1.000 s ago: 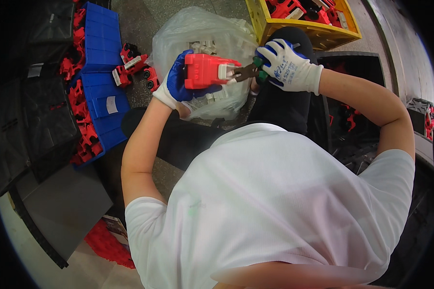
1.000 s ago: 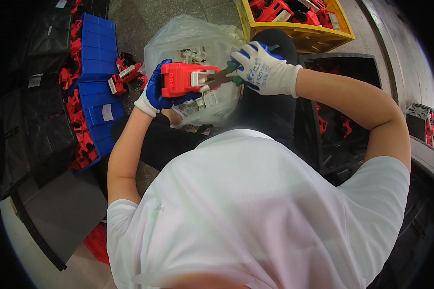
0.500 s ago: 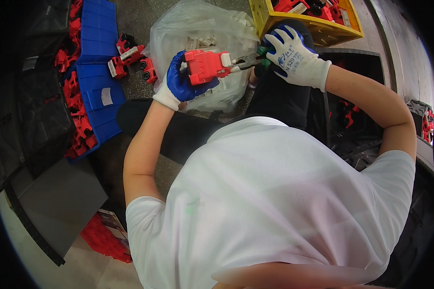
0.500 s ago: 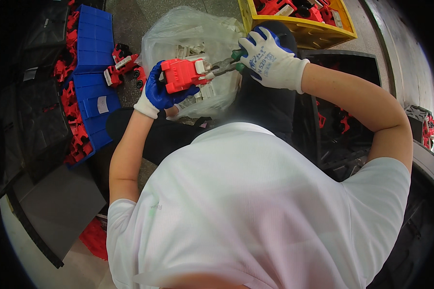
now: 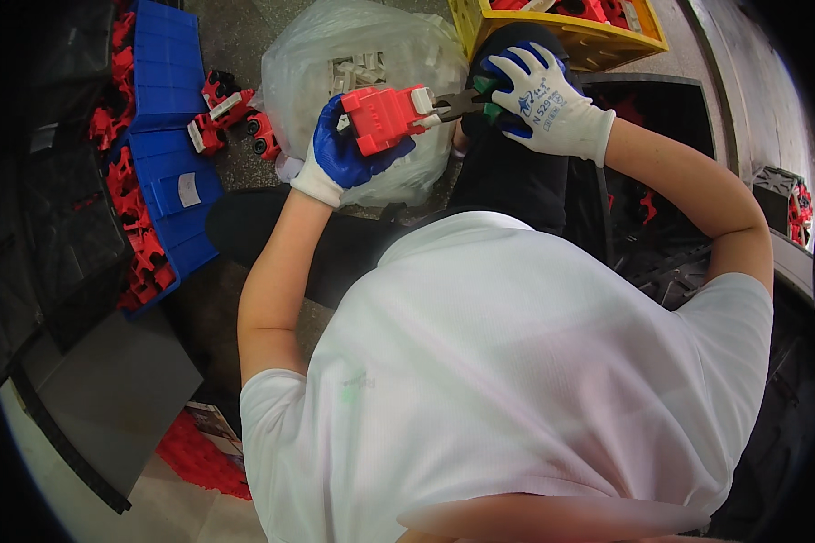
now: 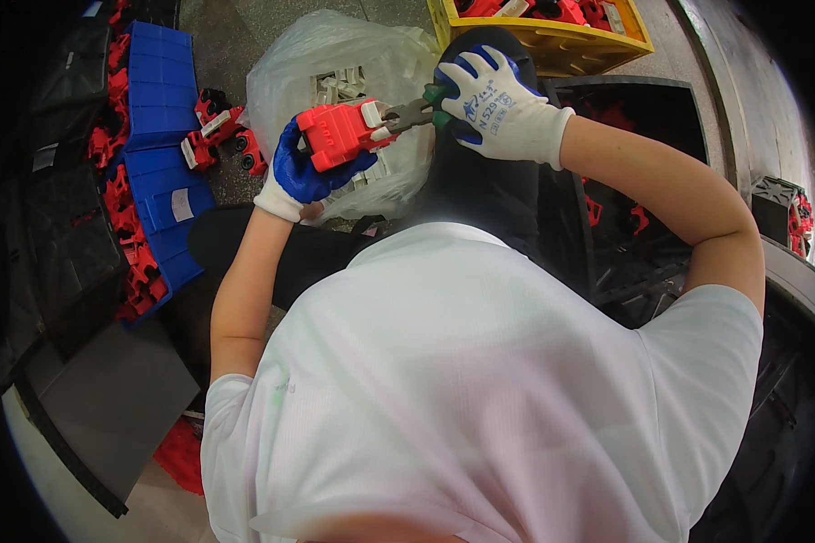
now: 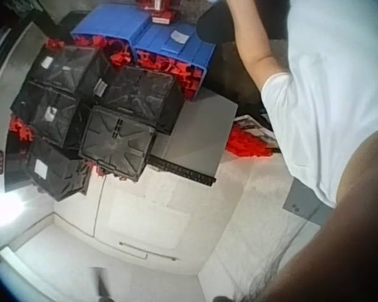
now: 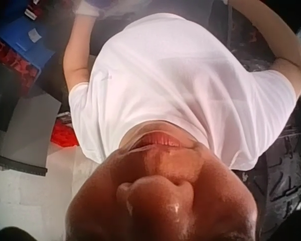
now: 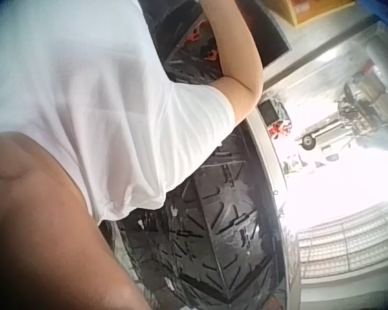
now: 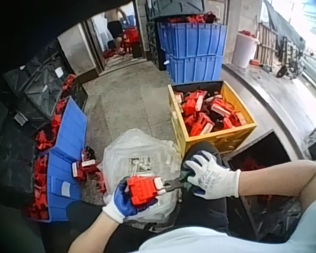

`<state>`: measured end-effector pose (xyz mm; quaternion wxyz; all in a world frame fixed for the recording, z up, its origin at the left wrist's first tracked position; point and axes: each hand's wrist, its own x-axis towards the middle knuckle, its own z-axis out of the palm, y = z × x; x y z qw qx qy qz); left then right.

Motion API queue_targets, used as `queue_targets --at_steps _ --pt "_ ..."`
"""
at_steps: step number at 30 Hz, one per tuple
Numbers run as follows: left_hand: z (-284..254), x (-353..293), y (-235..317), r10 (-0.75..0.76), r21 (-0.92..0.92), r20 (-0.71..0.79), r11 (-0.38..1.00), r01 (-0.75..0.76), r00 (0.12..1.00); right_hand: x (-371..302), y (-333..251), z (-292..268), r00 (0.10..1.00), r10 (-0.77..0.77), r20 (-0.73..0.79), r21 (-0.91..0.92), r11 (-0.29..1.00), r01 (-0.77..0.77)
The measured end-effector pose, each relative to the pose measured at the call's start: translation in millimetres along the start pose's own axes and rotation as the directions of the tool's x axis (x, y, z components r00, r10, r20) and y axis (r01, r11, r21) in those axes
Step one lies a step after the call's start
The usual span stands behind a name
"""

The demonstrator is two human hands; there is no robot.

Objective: The person assembles plastic toy trucks by snapping white toy components into red toy truck chassis by hand.

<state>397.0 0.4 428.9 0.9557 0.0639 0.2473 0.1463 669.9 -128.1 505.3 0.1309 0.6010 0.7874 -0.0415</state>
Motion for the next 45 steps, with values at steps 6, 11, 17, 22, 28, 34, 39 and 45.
queue_targets --at_steps 6,11,17,22,28,34,39,45 --pt "-11.3 8.0 -3.6 0.007 0.074 0.033 0.997 -0.009 0.999 0.7 4.6 18.3 0.995 -0.074 -0.064 -0.097 0.993 0.067" --pt "-5.1 10.4 1.3 -0.039 0.017 -0.024 0.999 0.040 0.999 2.5 3.8 22.2 0.995 -0.056 -0.080 -0.099 0.994 0.048" --pt "-4.9 3.5 13.7 -0.097 0.010 -0.009 0.995 0.097 0.995 8.9 10.5 26.8 0.994 -0.092 -0.066 -0.074 0.993 0.087" --pt "-20.1 8.5 19.8 -0.207 0.090 -0.055 0.973 0.211 0.977 12.7 5.7 30.3 0.969 -0.197 -0.148 -0.116 0.977 0.181" --pt "-7.1 -4.7 27.8 -0.323 0.063 -0.022 0.944 0.323 0.946 19.0 7.1 13.5 0.980 -0.183 -0.073 -0.107 0.979 0.175" --pt "-11.1 -20.5 33.0 -0.337 -0.018 -0.055 0.942 0.336 0.940 42.1 -8.1 -3.7 0.979 -0.175 0.106 -0.160 0.969 0.191" --pt "-17.6 -38.3 35.9 -0.227 -0.044 -0.004 0.973 0.227 0.974 48.4 -10.1 6.8 0.972 -0.235 -0.009 -0.187 0.955 0.229" --pt "-19.0 -56.9 52.4 0.403 0.217 0.034 0.890 -0.400 0.915 20.3 -7.1 -39.3 0.991 -0.071 0.117 0.534 0.846 -0.003"
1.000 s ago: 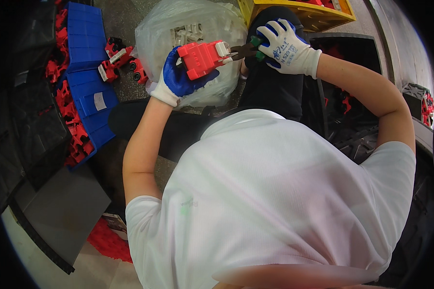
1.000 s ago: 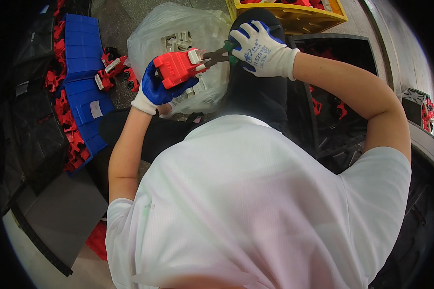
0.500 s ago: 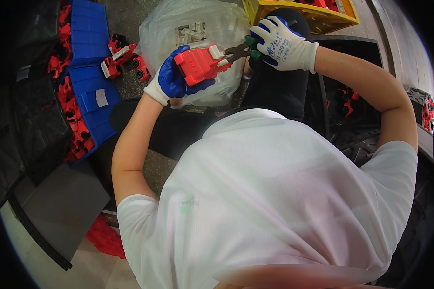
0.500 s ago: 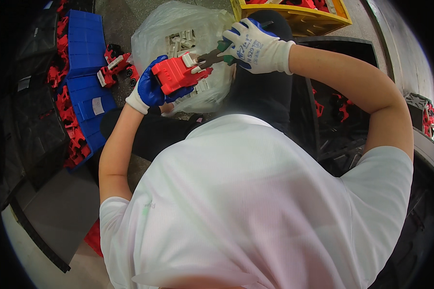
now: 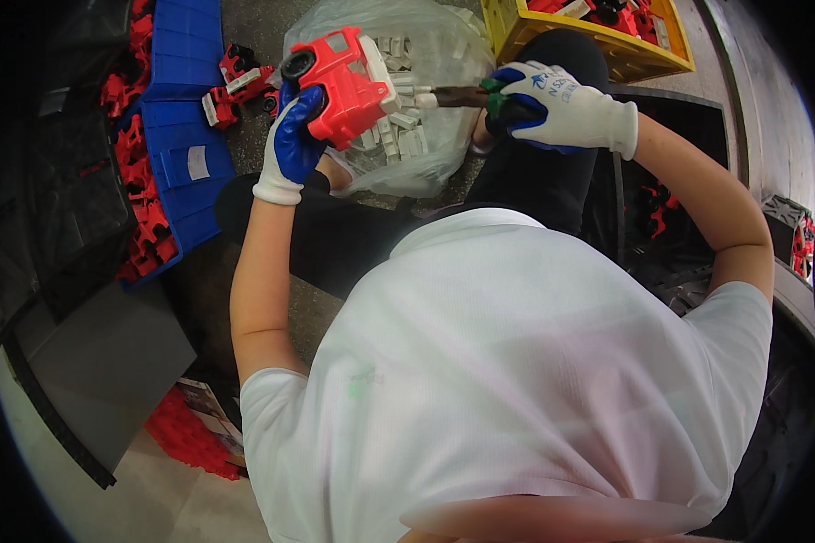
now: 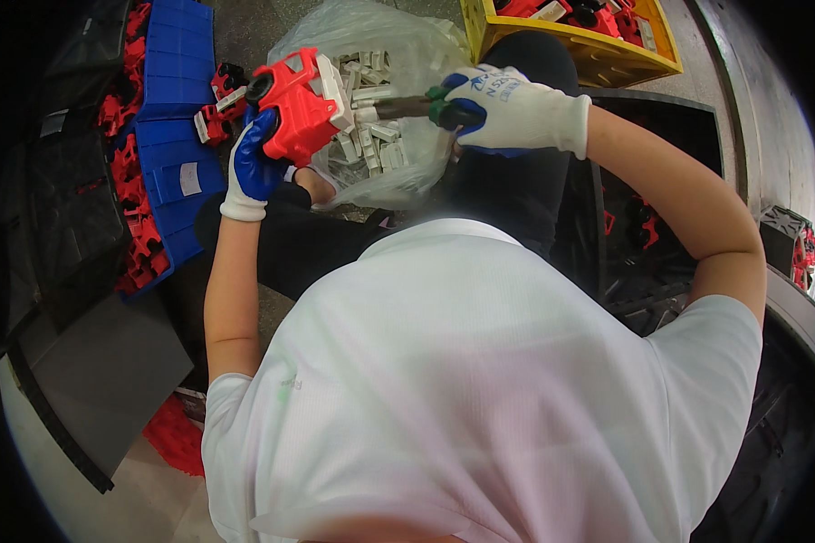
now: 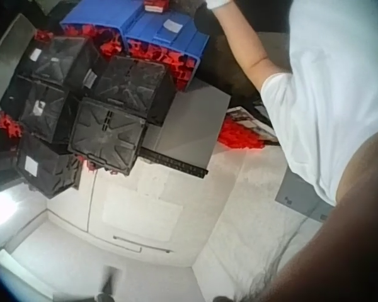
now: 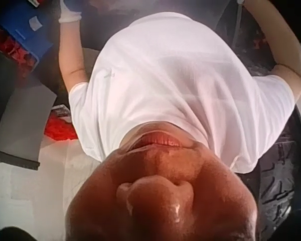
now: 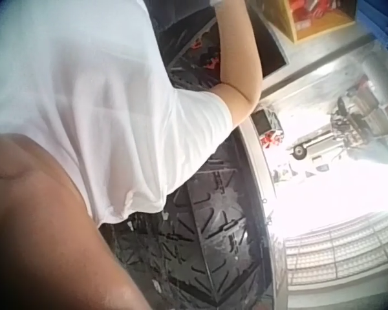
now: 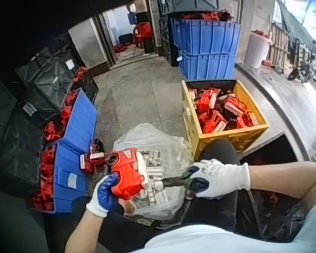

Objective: The person assembles plastic toy trucks by snapping white toy components into red toy truck chassis by hand.

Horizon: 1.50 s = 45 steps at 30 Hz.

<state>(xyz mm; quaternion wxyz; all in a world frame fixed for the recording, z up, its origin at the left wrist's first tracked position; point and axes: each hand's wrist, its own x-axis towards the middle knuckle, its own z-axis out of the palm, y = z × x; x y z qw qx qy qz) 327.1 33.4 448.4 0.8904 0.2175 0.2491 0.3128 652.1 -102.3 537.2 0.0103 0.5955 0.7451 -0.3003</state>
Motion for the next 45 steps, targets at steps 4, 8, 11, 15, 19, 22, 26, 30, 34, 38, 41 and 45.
queue_targets --at_steps 4,8,11,15,19,22,26,30,34,38,41,45 --pt "22.2 -2.3 -3.3 0.244 0.284 0.045 0.927 -0.246 0.969 3.6 8.9 -0.5 0.975 0.071 0.209 0.405 0.901 -0.152" --pt "33.6 -0.6 -8.0 0.373 0.491 0.120 0.783 -0.382 0.920 -2.5 15.4 -1.8 0.945 0.020 0.326 0.549 0.810 -0.207" --pt "41.9 7.3 -10.9 0.391 0.522 0.181 0.740 -0.425 0.903 -6.5 35.3 14.3 0.942 0.095 0.321 0.499 0.829 -0.253" --pt "54.5 14.9 -13.8 0.367 0.614 0.260 0.651 -0.447 0.893 -10.5 26.2 1.5 0.963 0.111 0.245 0.344 0.919 -0.193" --pt "59.4 30.0 -16.3 0.368 0.628 0.305 0.616 -0.475 0.879 -17.5 36.4 -12.3 0.992 0.068 0.104 0.116 0.990 -0.080" --pt "58.2 47.3 -24.9 0.345 0.615 0.312 0.637 -0.465 0.885 -17.9 43.5 -21.6 0.992 0.075 0.102 0.038 0.996 -0.079" --pt "73.2 57.6 -29.6 0.335 0.578 0.292 0.684 -0.445 0.896 -24.5 61.6 -8.4 0.999 0.031 0.017 0.112 0.993 -0.032" --pt "95.9 55.8 -30.4 0.344 0.585 0.298 0.671 -0.455 0.890 -34.1 73.8 7.1 0.987 -0.089 -0.134 0.040 0.995 0.095" --pt "97.6 60.4 -9.8 0.327 0.727 0.454 0.402 -0.556 0.829 -30.0 53.3 25.9 0.938 -0.149 -0.313 0.021 0.986 0.163" --pt "125.3 85.3 12.3 0.349 0.753 0.526 0.232 -0.615 0.776 -28.5 66.1 8.7 0.900 -0.069 -0.430 0.183 0.970 0.161" --pt "106.6 94.0 25.5 0.537 0.631 0.267 0.531 -0.566 0.801 -8.8 122.1 -46.9 0.856 0.315 -0.410 0.563 0.826 -0.034" --pt "38.6 74.9 53.5 0.573 0.742 0.087 0.508 -0.437 0.815 44.4 268.0 -104.7 0.875 0.393 -0.281 0.852 0.522 0.039"
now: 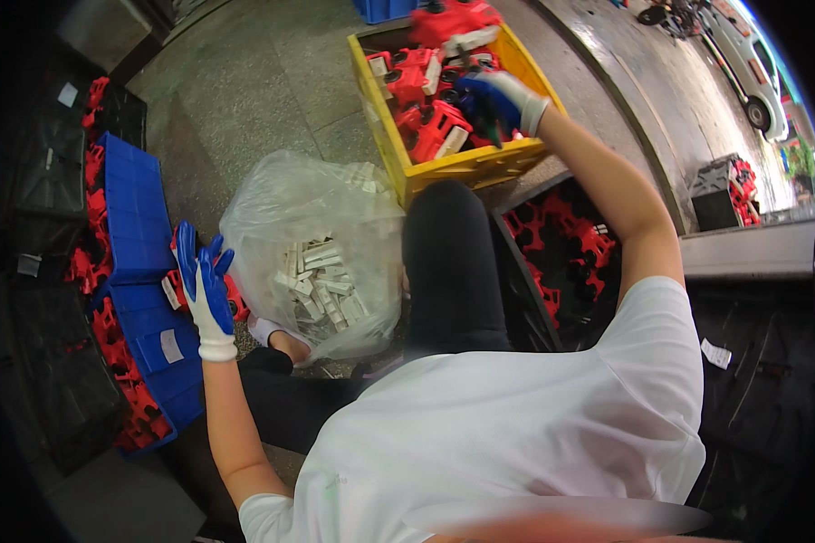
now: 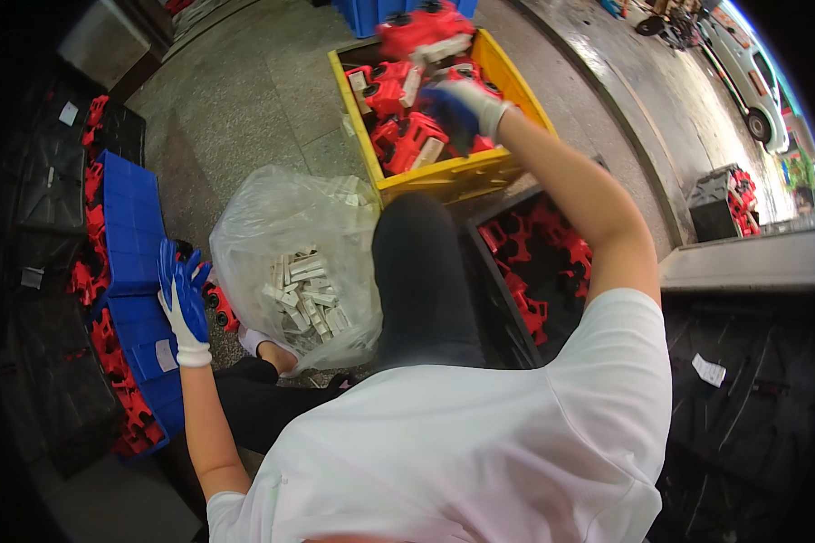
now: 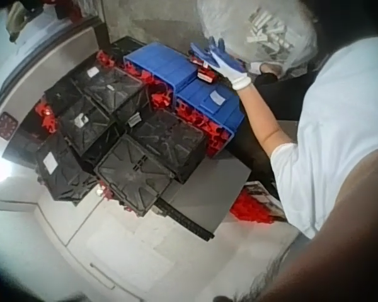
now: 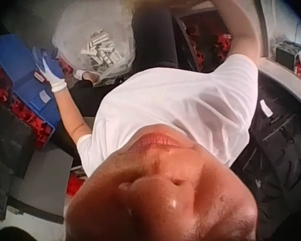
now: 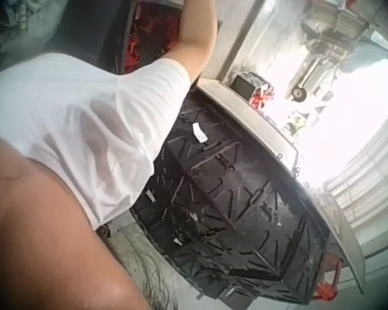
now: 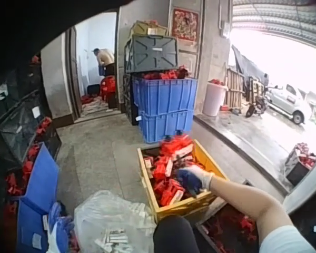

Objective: The person assembles plastic toy trucks by snapping white toy components into red toy truck chassis by hand.

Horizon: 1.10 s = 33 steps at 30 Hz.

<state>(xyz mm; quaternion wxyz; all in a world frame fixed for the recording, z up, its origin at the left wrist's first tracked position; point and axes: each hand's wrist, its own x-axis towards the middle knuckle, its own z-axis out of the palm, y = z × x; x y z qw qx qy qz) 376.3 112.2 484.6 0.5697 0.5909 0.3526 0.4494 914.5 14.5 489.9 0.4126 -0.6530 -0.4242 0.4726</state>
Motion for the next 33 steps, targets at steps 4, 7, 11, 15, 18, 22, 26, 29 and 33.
queue_targets --at_steps 4,7,11,15,18,22,26,29,33 --pt "-71.6 -16.6 -15.2 -0.128 0.162 -0.185 0.974 0.159 0.974 90.3 0.1 -56.2 0.975 0.211 0.066 -0.055 0.977 -0.207" --pt "-130.3 -2.3 -40.0 -0.249 0.103 -0.320 0.950 0.295 0.914 152.3 69.0 -148.8 0.842 0.524 -0.131 0.307 0.828 -0.468" --pt "-205.1 0.8 -54.7 -0.535 0.123 -0.500 0.734 0.668 0.680 169.5 71.1 -158.0 0.785 0.603 -0.146 0.366 0.770 -0.523" --pt "-431.8 -59.4 -148.1 -0.693 0.026 -0.650 0.392 0.920 0.313 167.8 67.9 -73.5 0.951 0.310 0.004 0.494 0.826 -0.271" --pt "-325.2 34.6 -228.2 -0.844 -0.159 -0.492 0.327 0.932 0.212 81.7 23.3 -25.1 0.998 0.015 -0.067 0.460 0.888 0.017" --pt "-308.2 109.8 -319.2 -0.360 0.578 -0.763 -0.007 0.816 0.537 34.0 -26.1 141.8 0.967 0.250 -0.048 0.451 0.869 -0.202" --pt "-340.0 137.3 -338.8 -0.294 0.834 -0.543 -0.299 0.464 0.786 35.6 -11.9 237.0 0.877 0.408 0.253 0.446 0.756 -0.480" --pt "-387.1 130.2 -351.6 -0.421 0.787 -0.554 0.019 0.617 0.719 52.0 0.3 262.9 0.751 0.425 0.505 0.164 0.807 -0.567" --pt "-348.3 112.4 -322.3 -0.402 0.944 -0.327 -0.108 0.311 0.855 53.9 -19.6 287.8 0.723 0.394 0.568 0.120 0.829 -0.546"
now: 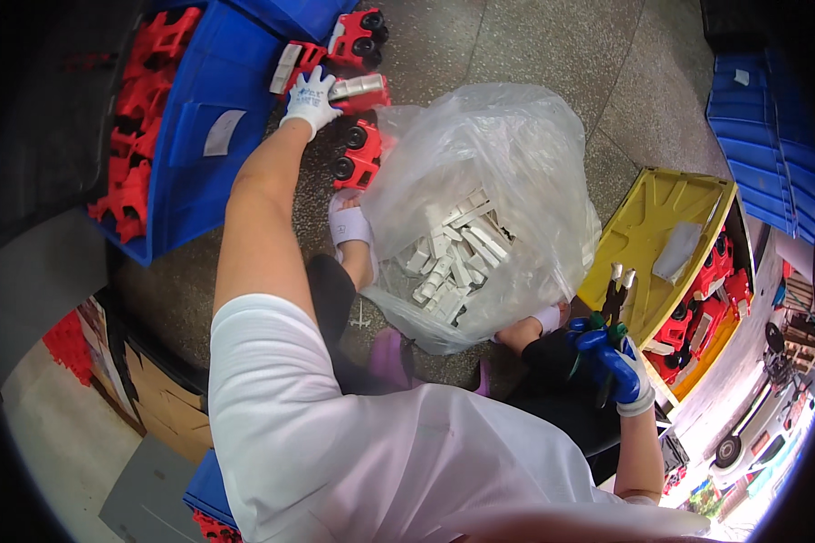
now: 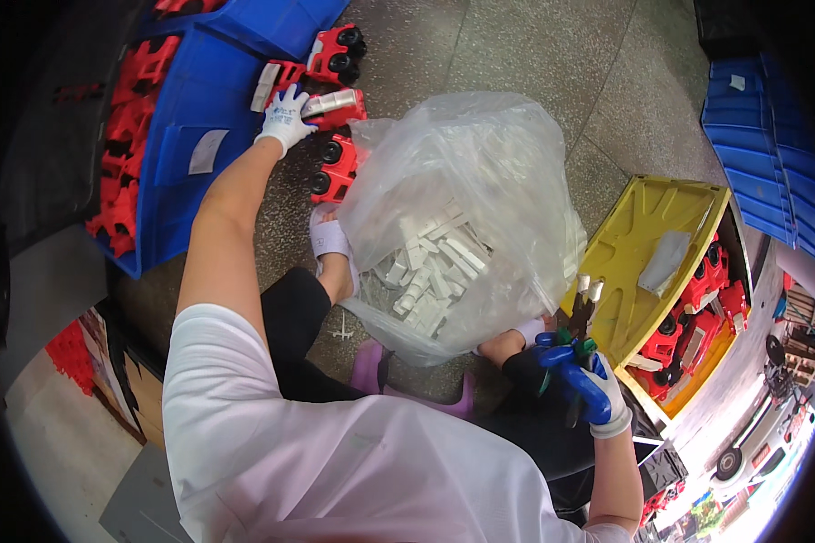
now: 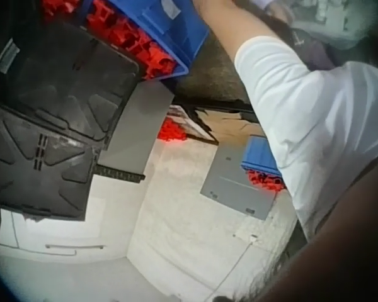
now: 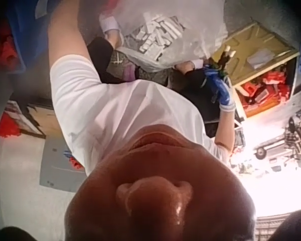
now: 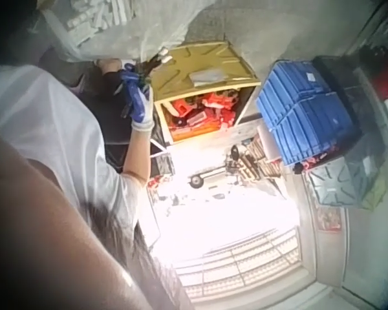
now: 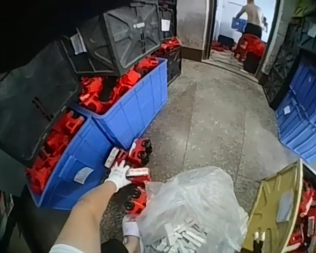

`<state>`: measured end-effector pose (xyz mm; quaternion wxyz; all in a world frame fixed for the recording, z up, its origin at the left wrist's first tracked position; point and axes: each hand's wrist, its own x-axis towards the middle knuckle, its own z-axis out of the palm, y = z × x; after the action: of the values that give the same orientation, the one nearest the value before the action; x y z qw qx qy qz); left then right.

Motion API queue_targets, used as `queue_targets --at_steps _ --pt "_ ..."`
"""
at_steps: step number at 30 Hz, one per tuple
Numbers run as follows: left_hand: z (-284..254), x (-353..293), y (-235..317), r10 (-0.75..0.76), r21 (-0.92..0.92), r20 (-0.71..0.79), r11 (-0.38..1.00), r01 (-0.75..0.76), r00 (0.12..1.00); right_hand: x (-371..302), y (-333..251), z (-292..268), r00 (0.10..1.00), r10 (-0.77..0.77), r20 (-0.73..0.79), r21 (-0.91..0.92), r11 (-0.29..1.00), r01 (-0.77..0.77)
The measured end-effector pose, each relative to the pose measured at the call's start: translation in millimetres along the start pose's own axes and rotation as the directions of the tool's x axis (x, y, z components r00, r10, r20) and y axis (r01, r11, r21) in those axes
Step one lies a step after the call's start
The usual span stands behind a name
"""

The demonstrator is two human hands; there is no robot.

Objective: The person assembles plastic toy trucks by snapping white toy components into red toy truck chassis by hand.

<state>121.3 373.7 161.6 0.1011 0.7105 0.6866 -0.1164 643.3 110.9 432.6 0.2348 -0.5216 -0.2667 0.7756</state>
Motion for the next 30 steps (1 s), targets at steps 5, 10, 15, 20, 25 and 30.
queue_targets --at_steps 5,10,15,20,25,30 --pt "-65.9 -84.0 -28.2 -0.006 -0.380 -0.146 0.924 -0.051 0.989 -22.3 -7.5 29.1 0.998 -0.053 0.023 -0.210 0.976 0.056" --pt "-182.9 -195.7 60.2 0.109 -0.661 -0.301 0.693 -0.290 0.947 -18.5 10.5 84.1 0.902 -0.408 -0.142 -0.492 0.820 0.294" --pt "-268.2 -332.8 197.9 0.390 -0.616 -0.427 0.534 -0.579 0.816 23.1 54.6 74.8 0.863 -0.472 -0.178 0.576 0.661 0.481" --pt "-233.7 -419.8 260.9 0.583 -0.263 -0.598 0.505 -0.822 0.549 -26.1 43.3 71.4 0.805 -0.592 -0.042 0.740 0.523 0.424" --pt "-215.6 -416.4 258.7 0.222 -0.916 -0.388 0.012 -0.400 0.895 -59.2 61.4 57.6 0.720 -0.673 0.172 0.713 0.589 0.380" --pt "-138.5 -392.1 262.7 0.651 -0.837 -0.102 -0.465 0.289 0.752 -31.0 91.7 67.0 0.655 -0.652 0.382 0.782 0.606 0.146"
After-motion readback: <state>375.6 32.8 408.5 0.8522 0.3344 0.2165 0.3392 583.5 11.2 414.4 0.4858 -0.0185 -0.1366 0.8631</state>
